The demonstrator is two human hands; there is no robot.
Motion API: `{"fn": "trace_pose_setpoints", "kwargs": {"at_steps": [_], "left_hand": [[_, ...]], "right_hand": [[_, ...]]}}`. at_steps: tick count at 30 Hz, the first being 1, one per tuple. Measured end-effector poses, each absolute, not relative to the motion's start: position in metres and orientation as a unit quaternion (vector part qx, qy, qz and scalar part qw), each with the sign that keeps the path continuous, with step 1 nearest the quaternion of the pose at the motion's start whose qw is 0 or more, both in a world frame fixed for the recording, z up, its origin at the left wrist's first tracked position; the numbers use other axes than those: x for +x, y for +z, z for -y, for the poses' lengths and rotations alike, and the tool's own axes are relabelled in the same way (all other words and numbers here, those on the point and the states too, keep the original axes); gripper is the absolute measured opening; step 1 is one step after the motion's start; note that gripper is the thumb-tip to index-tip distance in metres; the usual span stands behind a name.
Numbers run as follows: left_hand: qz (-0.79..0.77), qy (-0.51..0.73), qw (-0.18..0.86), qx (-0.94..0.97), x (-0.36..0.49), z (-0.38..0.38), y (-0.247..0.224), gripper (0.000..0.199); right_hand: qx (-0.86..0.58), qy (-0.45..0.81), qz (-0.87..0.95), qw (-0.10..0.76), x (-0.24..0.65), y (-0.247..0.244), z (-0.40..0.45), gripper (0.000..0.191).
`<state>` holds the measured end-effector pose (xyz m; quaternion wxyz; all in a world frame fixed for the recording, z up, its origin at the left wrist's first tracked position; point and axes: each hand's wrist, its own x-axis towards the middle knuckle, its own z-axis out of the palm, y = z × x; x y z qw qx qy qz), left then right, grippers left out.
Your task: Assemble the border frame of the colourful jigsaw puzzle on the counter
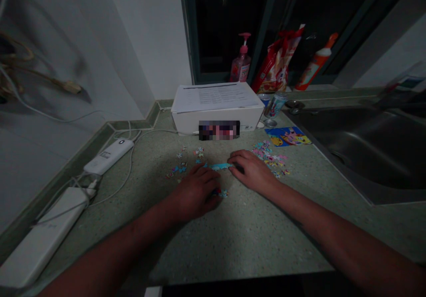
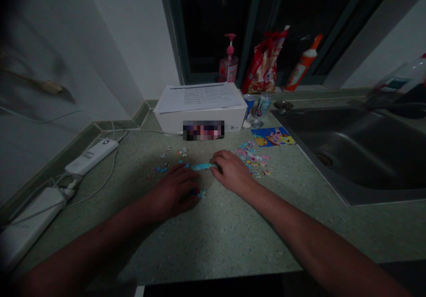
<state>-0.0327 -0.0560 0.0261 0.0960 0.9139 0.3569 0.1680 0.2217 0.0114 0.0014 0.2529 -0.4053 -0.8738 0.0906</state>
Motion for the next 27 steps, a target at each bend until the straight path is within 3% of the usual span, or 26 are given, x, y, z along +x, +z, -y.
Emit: {"fn": "trace_pose_setpoints", "kwargs": {"at_steps": [27], "left_hand": [[-0.387, 0.196, 0.081, 0.897, -0.0355, 0.0544, 0.0317, 0.012]], "right_hand": [[-0.401, 0.105, 0.872, 0.262, 0.2245, 0.0011, -0.0109, 0.017]]}}
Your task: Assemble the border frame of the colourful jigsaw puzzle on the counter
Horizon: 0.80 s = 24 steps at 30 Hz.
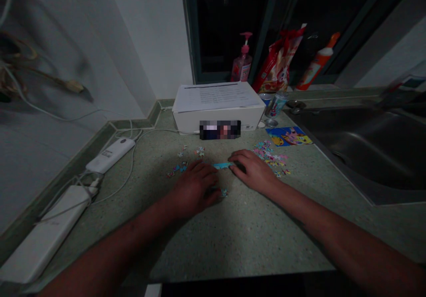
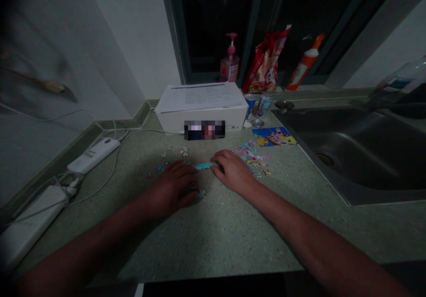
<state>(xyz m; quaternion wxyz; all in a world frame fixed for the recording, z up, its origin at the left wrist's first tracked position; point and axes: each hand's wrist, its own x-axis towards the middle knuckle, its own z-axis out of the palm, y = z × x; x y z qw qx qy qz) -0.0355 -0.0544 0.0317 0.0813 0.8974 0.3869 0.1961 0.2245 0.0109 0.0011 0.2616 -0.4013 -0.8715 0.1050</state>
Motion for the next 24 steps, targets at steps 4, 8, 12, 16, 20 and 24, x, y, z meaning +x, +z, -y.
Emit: {"fn": "trace_pose_setpoints", "kwargs": {"at_steps": [4, 8, 12, 16, 20, 24], "left_hand": [[-0.517, 0.213, 0.025, 0.829, -0.047, 0.041, 0.036, 0.014], [-0.595, 0.168, -0.018, 0.785, -0.067, 0.024, 0.038, 0.016], [-0.607, 0.139, -0.025, 0.782, -0.077, 0.018, 0.034, 0.021], [-0.544, 0.144, 0.006, 0.827, -0.070, 0.019, 0.022, 0.028], [-0.480, 0.129, 0.012, 0.868, -0.063, 0.021, 0.012, 0.036], [-0.478, 0.131, 0.004, 0.869, -0.064, 0.021, 0.011, 0.033]], "right_hand": [[-0.403, 0.103, 0.872, 0.260, 0.234, 0.001, -0.011, 0.020], [-0.410, 0.105, 0.868, 0.260, 0.242, 0.001, -0.011, 0.020], [-0.410, 0.104, 0.868, 0.259, 0.243, 0.001, -0.012, 0.021], [-0.415, 0.099, 0.868, 0.254, 0.242, 0.000, -0.012, 0.021], [-0.416, 0.098, 0.868, 0.253, 0.242, 0.000, -0.011, 0.022], [-0.415, 0.101, 0.868, 0.252, 0.241, 0.002, -0.010, 0.021]]}}
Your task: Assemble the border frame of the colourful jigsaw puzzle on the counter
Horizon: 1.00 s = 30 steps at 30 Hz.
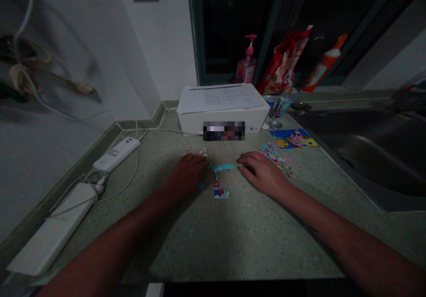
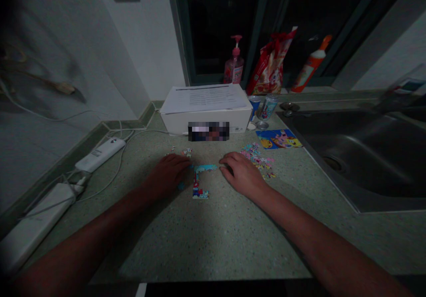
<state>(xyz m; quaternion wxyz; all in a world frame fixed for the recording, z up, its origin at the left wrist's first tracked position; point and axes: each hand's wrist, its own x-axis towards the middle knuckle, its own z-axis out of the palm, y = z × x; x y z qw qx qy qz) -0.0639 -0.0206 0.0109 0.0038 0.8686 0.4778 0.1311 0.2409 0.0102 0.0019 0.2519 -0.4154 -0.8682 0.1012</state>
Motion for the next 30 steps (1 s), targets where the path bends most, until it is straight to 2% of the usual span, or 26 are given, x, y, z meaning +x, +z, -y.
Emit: {"fn": "trace_pose_setpoints", "kwargs": {"at_steps": [12, 19, 30], "left_hand": [[-0.516, 0.109, -0.023, 0.849, -0.065, 0.021, 0.019, 0.020], [-0.493, 0.139, -0.005, 0.859, -0.064, 0.020, 0.010, 0.030], [-0.526, 0.127, 0.000, 0.841, -0.065, 0.021, 0.015, 0.022]], "right_hand": [[-0.418, 0.107, 0.867, 0.249, 0.240, 0.003, -0.010, 0.018], [-0.419, 0.106, 0.867, 0.247, 0.239, 0.004, -0.009, 0.018], [-0.415, 0.106, 0.867, 0.256, 0.238, 0.006, -0.010, 0.021]]}}
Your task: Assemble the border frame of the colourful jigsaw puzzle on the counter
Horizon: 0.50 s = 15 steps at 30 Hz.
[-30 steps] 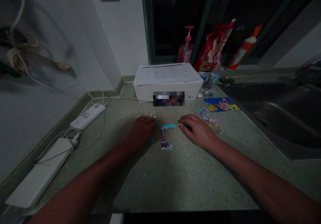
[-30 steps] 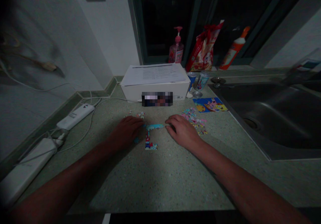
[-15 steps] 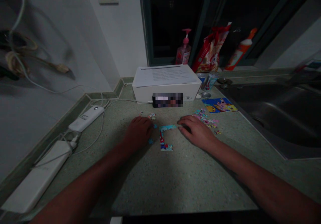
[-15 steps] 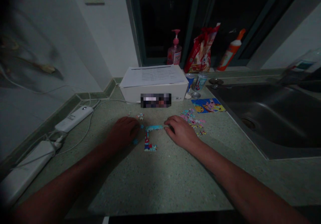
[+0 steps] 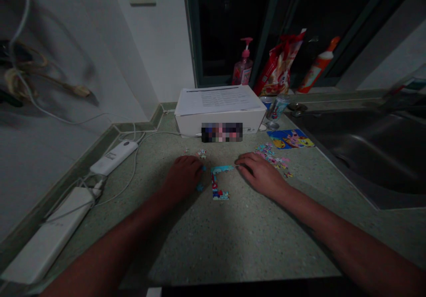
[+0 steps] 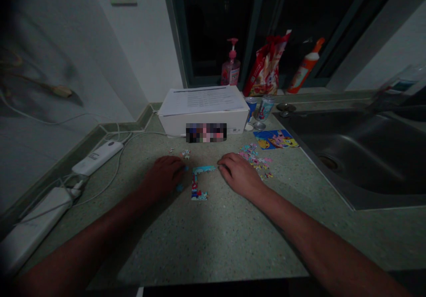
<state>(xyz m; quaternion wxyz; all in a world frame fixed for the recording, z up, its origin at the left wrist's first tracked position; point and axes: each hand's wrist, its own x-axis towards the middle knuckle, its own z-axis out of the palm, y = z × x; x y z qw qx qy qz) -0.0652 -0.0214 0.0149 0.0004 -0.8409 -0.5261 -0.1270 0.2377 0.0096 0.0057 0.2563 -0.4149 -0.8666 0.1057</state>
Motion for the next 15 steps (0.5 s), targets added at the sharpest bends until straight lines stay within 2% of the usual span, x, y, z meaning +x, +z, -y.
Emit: {"fn": "trace_pose_setpoints", "kwargs": {"at_steps": [5, 13, 15], "left_hand": [[0.544, -0.124, 0.000, -0.830, -0.064, 0.021, 0.020, 0.018], [0.653, -0.115, 0.035, -0.747, -0.095, 0.010, 0.054, 0.028], [0.677, -0.077, 0.033, -0.732, -0.106, 0.008, 0.060, 0.030]], "right_hand": [[-0.415, 0.106, 0.868, 0.252, 0.238, 0.006, -0.010, 0.021], [-0.413, 0.103, 0.868, 0.257, 0.240, 0.004, -0.010, 0.021], [-0.410, 0.101, 0.869, 0.259, 0.240, 0.003, -0.010, 0.021]]}}
